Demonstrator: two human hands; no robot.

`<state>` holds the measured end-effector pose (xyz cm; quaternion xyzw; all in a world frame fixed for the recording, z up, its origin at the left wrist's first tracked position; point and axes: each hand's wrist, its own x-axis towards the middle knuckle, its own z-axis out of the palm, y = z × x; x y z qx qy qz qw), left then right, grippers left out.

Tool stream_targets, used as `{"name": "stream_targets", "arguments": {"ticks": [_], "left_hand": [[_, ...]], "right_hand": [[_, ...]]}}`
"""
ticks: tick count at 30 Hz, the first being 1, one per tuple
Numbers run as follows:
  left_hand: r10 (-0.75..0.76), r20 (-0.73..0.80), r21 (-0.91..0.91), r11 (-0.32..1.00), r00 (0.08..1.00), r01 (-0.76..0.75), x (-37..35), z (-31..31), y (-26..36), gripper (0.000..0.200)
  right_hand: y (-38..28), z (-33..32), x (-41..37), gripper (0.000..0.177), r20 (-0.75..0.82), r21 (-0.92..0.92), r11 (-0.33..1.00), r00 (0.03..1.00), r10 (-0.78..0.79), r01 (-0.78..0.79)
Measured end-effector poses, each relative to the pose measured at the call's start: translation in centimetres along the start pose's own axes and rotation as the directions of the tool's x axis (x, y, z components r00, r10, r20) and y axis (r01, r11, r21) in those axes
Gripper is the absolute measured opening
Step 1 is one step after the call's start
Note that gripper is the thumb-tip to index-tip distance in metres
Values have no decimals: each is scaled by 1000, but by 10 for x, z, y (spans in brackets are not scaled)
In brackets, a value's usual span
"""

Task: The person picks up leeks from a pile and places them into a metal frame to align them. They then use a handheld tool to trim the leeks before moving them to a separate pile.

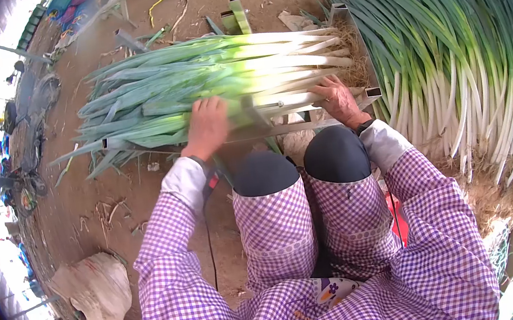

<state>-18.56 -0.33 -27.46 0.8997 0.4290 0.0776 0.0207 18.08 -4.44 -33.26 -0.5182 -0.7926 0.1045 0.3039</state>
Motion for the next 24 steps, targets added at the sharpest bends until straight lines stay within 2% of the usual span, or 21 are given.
{"name": "stream_targets", "arguments": {"ticks": [2, 8, 14, 17, 22, 24], "left_hand": [[-3, 44, -95, 995, 999, 8, 0, -10, -13, 51], [-26, -60, -13, 1000, 998, 26, -17, -29, -20, 58], [-60, -148, 147, 986, 987, 82, -30, -23, -26, 67], [-79, -180, 196, 974, 980, 115, -36, -12, -21, 65], [-122, -133, 195, 970, 983, 147, -36, -4, -23, 60], [-118, -115, 215, 966, 986, 141, -35, 3, -25, 59]], "right_hand": [[5, 2, -1, 33, 6, 2, 1000, 1000, -27, 27], [6, -2, 4, 39, 75, 73, 997, 997, -7, 2], [-2, -2, 9, 42, 139, 27, 999, 989, 42, -46], [-6, -6, 11, 41, 157, 7, 998, 986, 53, -55], [-8, -4, 10, 42, 164, -7, 994, 980, 110, -110], [-6, 5, 10, 43, 138, -42, 997, 988, 69, -63]]}}
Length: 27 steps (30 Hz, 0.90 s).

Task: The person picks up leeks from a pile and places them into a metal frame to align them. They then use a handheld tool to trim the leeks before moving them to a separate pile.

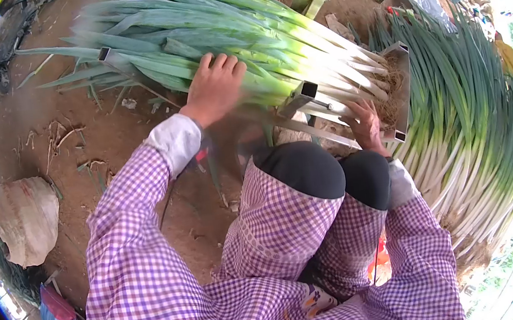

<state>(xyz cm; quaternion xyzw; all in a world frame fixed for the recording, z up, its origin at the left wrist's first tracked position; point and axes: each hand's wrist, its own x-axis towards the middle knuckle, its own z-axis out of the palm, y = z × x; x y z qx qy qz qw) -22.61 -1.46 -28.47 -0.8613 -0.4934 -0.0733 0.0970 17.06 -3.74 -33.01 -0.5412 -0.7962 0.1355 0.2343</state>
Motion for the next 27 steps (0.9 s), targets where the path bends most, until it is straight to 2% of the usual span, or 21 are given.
{"name": "stream_targets", "arguments": {"ticks": [2, 3, 5, 8, 11, 12, 15, 18, 22, 27], "left_hand": [[18, -13, 58, 998, 1000, -17, 3, 7, -6, 59], [19, -20, 46, 999, 1000, -18, 4, 4, -6, 59], [14, -24, 18, 1000, 1000, -14, 1, 3, -4, 59], [-19, 7, -37, 999, 1000, 19, 3, -3, 1, 61], [-42, 8, -162, 986, 999, 43, 4, -8, 0, 60], [-49, 3, -188, 981, 999, 48, 6, -9, -2, 55], [-78, 46, -202, 976, 996, 86, 9, -6, -1, 49], [-39, -5, -123, 992, 999, 38, 8, -4, 3, 47], [-76, 63, -187, 978, 995, 87, 12, -17, 6, 46], [-111, -53, -249, 964, 992, 94, 7, -18, 21, 51]], "right_hand": [[0, -1, -2, 44, 12, -18, 1000, 1000, -1, 2], [-3, -3, -3, 46, 17, -14, 1000, 999, 27, -27], [-4, -6, -3, 44, 7, -30, 999, 1000, -28, 28], [-19, -2, -3, 40, 5, -49, 998, 1000, -25, 25], [-21, 14, 4, 38, -50, 58, 997, 997, -55, 58], [-21, 12, 5, 37, -9, 94, 995, 1000, -17, 18], [-15, 15, 6, 34, 5, 136, 991, 1000, -21, 21], [-9, 26, 3, 33, -22, 5, 999, 999, -47, 47], [-15, 16, 4, 33, 8, 78, 997, 1000, -9, 9], [-4, 29, 0, 33, -85, 50, 997, 995, -51, 55]]}}
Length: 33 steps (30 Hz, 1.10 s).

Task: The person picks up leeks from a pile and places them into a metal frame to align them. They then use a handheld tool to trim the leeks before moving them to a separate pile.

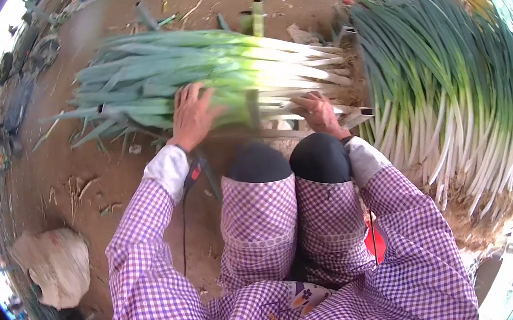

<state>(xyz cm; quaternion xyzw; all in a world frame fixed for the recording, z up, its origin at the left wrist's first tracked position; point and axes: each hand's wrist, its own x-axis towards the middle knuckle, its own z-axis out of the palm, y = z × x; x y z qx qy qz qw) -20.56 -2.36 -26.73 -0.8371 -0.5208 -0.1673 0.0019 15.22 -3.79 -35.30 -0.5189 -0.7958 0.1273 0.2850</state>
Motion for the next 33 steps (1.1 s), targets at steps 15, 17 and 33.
{"name": "stream_targets", "arguments": {"ticks": [15, 17, 33], "left_hand": [[-19, 52, 295, 956, 998, 2, 2, 25, 28, 65], [-17, 80, 333, 943, 997, -11, 1, 20, 30, 64], [28, 37, 421, 906, 999, -41, -7, 59, -9, 64]], "right_hand": [[-8, -8, -6, 33, -87, 35, 999, 996, 25, -22], [-1, 0, -8, 33, -124, 34, 999, 992, -22, 26], [51, -205, -169, 47, -449, 18, 936, 833, 323, -353]]}}
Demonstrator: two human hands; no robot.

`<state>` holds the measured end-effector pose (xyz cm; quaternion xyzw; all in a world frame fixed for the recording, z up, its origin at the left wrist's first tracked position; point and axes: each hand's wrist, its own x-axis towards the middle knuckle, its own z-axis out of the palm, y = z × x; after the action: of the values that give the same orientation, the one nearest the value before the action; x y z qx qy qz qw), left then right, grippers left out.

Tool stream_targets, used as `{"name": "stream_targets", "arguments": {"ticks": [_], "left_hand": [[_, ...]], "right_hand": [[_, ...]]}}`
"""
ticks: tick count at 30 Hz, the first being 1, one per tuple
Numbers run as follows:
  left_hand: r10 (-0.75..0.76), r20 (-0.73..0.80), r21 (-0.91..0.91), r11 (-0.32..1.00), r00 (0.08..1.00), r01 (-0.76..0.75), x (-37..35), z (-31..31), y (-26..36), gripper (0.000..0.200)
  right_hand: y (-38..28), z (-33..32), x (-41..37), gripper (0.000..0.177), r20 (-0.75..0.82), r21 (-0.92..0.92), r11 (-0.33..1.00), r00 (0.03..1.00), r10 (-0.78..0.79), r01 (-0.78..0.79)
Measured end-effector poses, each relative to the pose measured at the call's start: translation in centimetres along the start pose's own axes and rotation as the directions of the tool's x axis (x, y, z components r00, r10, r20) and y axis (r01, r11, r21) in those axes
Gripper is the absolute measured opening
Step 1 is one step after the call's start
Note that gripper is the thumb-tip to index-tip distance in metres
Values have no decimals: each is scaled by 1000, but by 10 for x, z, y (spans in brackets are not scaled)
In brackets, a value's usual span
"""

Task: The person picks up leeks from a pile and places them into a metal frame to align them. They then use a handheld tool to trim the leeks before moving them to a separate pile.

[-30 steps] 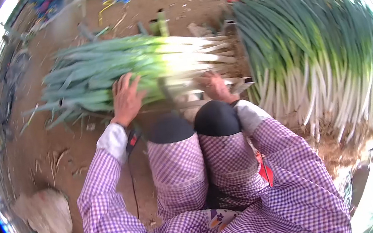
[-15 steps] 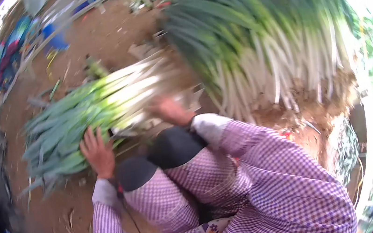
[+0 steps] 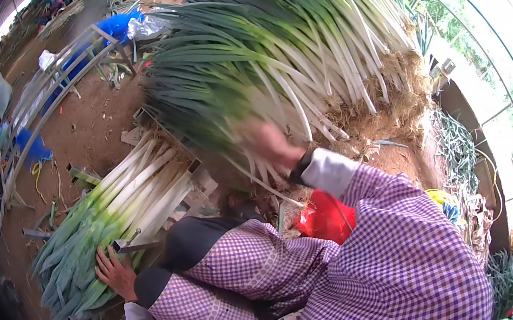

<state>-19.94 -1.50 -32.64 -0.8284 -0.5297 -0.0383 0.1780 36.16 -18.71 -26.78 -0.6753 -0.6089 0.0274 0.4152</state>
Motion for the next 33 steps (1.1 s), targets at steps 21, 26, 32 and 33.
{"name": "stream_targets", "arguments": {"ticks": [21, 26, 32, 33], "left_hand": [[-5, 56, 97, 995, 998, 0, 1, 6, -7, 64], [27, -26, 70, 997, 999, -25, 0, 18, -12, 64], [13, -14, 30, 999, 1000, -12, -1, 9, -7, 64], [14, -25, 26, 1000, 1000, -14, -1, 11, -7, 64]], "right_hand": [[167, -154, 9, 46, -191, -668, 537, 816, 545, -515], [123, -174, 23, 38, 11, -641, 649, 840, 543, -411], [66, -167, -5, 32, 316, -44, 817, 768, 557, -575], [43, -154, -4, 32, 366, 216, 621, 653, 663, -753]]}}
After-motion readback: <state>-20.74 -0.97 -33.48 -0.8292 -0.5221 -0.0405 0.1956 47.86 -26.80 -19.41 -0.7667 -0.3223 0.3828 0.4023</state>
